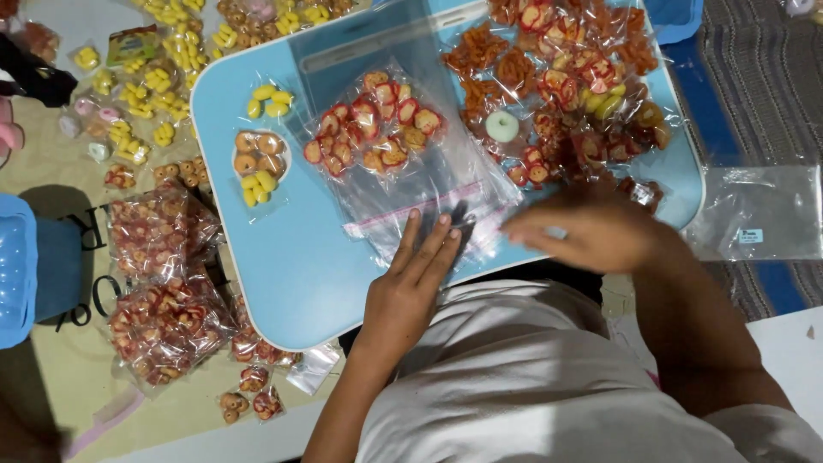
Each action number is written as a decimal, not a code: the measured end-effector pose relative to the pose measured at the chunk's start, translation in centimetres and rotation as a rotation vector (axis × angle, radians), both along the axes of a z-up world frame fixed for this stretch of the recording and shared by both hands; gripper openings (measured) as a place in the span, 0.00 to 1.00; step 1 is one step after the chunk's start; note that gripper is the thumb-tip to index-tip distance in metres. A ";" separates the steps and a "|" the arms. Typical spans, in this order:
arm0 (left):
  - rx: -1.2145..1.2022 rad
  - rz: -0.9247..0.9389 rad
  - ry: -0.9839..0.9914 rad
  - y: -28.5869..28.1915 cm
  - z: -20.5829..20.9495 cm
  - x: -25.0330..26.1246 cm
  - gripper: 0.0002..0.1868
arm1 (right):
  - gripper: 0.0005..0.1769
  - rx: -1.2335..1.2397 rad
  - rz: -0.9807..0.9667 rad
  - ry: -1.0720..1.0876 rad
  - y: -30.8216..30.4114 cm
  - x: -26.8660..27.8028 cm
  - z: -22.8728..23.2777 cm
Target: Sorting and placing small snack items into plastic zip bags and sealing them.
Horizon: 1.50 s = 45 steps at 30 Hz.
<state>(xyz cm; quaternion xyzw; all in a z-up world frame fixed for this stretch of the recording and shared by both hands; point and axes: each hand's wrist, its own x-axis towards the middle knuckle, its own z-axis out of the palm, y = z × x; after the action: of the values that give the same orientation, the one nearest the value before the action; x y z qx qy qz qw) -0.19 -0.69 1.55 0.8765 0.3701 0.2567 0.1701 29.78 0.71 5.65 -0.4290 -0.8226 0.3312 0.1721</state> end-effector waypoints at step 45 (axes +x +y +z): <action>0.123 0.106 -0.070 -0.8 0.4 1.3 0.30 | 0.12 0.701 -0.100 -0.056 -2.0 -8.3 -3.1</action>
<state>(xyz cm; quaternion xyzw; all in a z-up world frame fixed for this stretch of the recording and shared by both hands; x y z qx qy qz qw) 1.14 -1.45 1.99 0.8550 0.3933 0.3180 0.1150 21.49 -1.27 2.57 -0.3926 -0.8686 0.0080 0.3022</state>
